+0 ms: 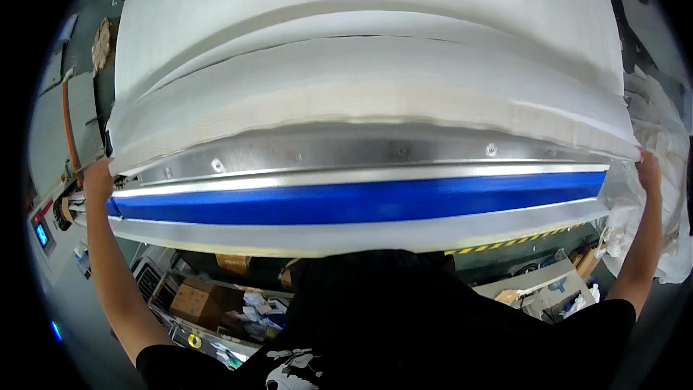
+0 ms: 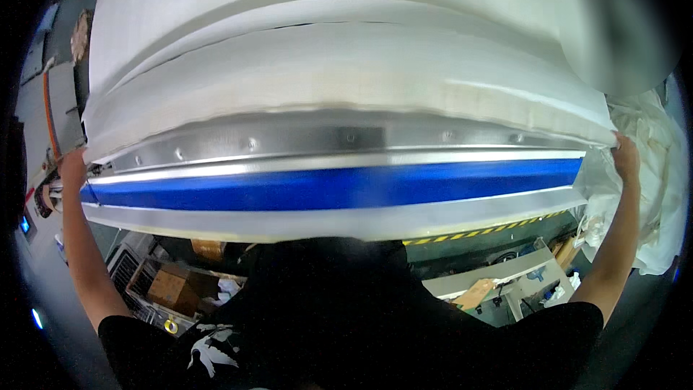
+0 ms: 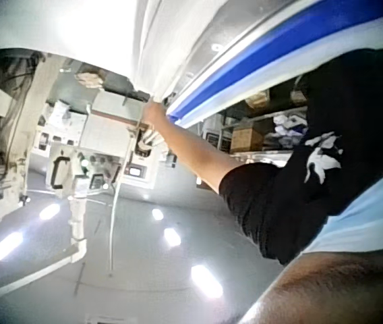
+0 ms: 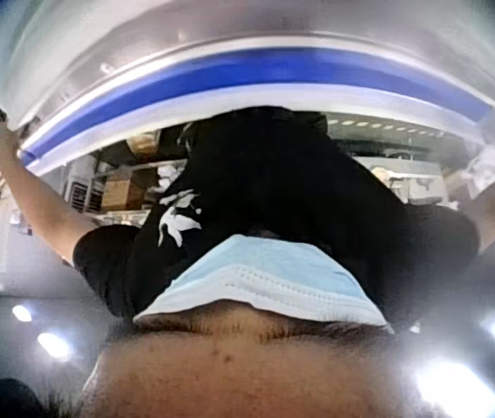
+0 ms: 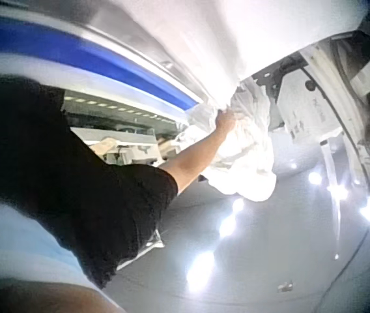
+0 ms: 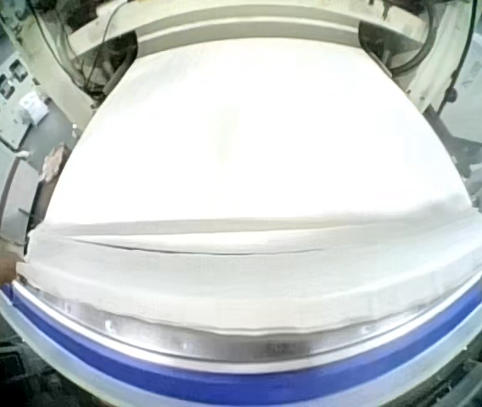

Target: The person repeatedly loads sheets of white paper into a large industrial machine. They pick up a sheet, align it on the metal feed tray, and push it into the machine's rollers. This process is repeated continuously throughout the video.

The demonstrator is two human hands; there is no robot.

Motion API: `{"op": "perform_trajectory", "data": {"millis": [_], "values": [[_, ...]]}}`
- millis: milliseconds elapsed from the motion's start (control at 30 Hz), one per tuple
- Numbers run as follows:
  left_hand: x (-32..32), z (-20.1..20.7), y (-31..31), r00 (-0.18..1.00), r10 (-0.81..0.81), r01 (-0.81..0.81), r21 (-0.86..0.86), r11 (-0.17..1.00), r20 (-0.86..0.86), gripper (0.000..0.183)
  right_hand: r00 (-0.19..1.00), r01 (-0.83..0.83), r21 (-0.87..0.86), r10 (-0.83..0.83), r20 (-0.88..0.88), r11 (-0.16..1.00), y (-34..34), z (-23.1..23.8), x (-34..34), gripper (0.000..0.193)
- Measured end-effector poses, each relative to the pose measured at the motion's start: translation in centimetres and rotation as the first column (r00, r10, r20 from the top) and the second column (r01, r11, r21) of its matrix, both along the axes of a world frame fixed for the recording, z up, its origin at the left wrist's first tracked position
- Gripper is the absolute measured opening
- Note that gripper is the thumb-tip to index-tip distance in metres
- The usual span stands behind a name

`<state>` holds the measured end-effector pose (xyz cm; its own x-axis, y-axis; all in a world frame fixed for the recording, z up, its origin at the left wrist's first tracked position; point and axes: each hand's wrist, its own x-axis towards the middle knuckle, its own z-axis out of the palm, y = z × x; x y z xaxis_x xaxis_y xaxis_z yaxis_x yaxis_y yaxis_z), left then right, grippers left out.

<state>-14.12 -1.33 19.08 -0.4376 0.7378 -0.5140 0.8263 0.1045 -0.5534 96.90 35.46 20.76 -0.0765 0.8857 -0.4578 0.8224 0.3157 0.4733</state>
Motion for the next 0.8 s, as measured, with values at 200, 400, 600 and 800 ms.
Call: {"op": "perform_trajectory", "data": {"millis": [200, 400, 600, 800], "values": [[3.0, -4.4, -9.1, 0.989, 0.146, -0.140, -0.329, 0.934, -0.007, 0.024, 0.992, -0.032, -0.238, 0.059, 0.110, 0.971, -8.5, -2.6, -2.3, 0.032], [6.2, -7.7, -12.0, 0.999, 0.048, -0.048, -0.639, 0.768, -0.017, 0.016, 0.954, -0.006, -0.451, 0.140, 0.265, 0.892, -12.7, -5.0, -2.8, 0.020], [5.7, -10.2, -12.4, 0.998, 0.064, -0.053, -0.697, 0.715, -0.010, 0.017, 0.970, -0.043, -0.433, 0.141, 0.196, 0.901, -14.7, -7.4, -0.4, 0.014], [5.0, -10.6, -11.7, 0.979, 0.146, -0.198, -0.494, 0.847, -0.142, 0.021, 0.970, -0.083, -0.390, 0.165, 0.180, 0.917, -15.2, -9.4, 6.1, 0.013]]}}
